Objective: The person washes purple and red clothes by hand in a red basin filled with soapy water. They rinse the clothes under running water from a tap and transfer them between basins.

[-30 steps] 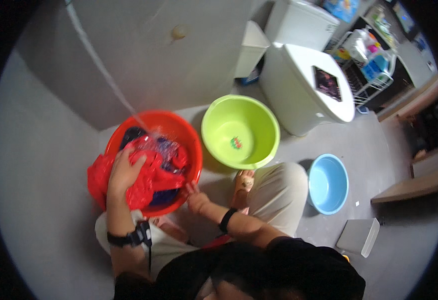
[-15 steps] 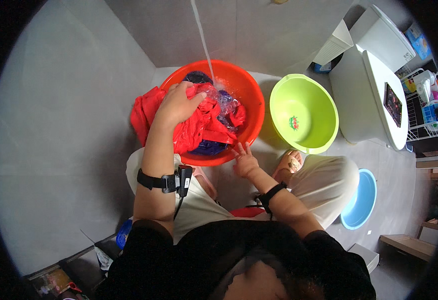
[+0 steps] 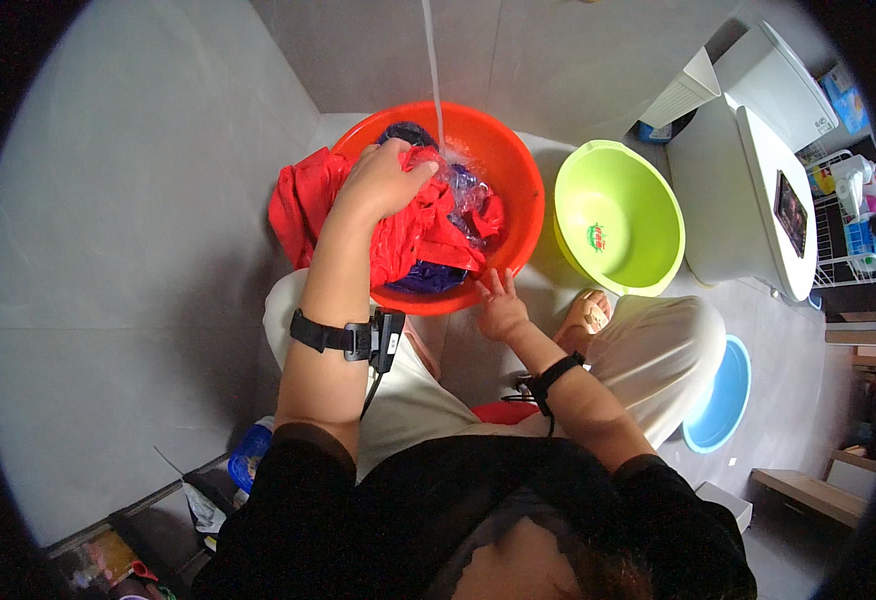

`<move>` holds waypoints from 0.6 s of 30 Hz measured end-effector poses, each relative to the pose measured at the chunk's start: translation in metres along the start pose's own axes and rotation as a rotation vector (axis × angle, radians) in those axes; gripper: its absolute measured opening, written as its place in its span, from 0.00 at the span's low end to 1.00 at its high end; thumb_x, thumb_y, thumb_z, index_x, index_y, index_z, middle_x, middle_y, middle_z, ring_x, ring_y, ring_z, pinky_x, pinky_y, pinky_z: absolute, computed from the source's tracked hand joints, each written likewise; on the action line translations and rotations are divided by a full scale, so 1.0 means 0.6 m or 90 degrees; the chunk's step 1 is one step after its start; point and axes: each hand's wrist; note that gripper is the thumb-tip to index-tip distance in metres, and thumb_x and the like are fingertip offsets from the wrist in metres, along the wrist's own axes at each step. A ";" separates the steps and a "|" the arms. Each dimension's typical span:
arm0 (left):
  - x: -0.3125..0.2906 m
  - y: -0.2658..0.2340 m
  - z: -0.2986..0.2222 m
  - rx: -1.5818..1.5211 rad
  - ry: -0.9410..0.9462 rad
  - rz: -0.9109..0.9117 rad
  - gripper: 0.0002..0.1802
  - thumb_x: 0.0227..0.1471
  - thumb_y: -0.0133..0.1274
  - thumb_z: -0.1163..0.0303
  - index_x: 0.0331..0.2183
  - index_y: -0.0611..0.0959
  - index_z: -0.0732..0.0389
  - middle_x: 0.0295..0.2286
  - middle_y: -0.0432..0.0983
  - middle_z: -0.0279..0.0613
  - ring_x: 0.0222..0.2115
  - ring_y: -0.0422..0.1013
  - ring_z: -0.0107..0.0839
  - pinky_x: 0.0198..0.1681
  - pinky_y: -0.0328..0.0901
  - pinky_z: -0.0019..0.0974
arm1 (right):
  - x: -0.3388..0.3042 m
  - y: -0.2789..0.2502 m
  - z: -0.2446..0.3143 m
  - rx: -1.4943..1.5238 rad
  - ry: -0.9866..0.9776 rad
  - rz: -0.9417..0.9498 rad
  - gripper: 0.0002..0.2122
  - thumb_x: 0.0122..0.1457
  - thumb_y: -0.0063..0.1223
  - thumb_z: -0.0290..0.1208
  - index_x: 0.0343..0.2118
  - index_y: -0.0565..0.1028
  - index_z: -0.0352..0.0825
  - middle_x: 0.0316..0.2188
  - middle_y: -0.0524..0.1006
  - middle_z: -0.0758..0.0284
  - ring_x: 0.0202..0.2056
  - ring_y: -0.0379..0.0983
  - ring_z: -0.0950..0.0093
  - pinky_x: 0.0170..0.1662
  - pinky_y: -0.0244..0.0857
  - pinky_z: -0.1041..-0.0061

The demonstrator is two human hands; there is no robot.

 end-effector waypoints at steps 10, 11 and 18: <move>0.004 0.005 0.003 -0.013 0.017 -0.020 0.35 0.48 0.56 0.47 0.48 0.75 0.67 0.48 0.70 0.60 0.52 0.66 0.49 0.55 0.59 0.42 | -0.007 -0.016 0.003 0.087 0.028 0.010 0.37 0.53 0.51 0.45 0.64 0.54 0.36 0.65 0.49 0.54 0.68 0.32 0.58 0.68 0.23 0.58; 0.003 0.005 0.004 -0.012 0.017 -0.020 0.35 0.48 0.56 0.47 0.48 0.75 0.67 0.48 0.70 0.60 0.51 0.66 0.50 0.55 0.59 0.42 | -0.007 -0.017 0.004 0.083 0.026 0.011 0.37 0.52 0.51 0.44 0.64 0.54 0.36 0.65 0.49 0.53 0.68 0.32 0.57 0.68 0.23 0.58; 0.004 0.003 0.013 -0.014 0.004 -0.015 0.36 0.48 0.56 0.47 0.48 0.74 0.67 0.48 0.70 0.60 0.52 0.66 0.50 0.55 0.59 0.43 | 0.000 -0.003 0.003 0.082 0.031 -0.016 0.36 0.53 0.50 0.43 0.64 0.54 0.36 0.65 0.49 0.52 0.68 0.33 0.57 0.68 0.24 0.57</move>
Point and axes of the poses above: each hand's wrist, its own x-axis towards the middle knuckle, its own y-axis out of the palm, z = x × y
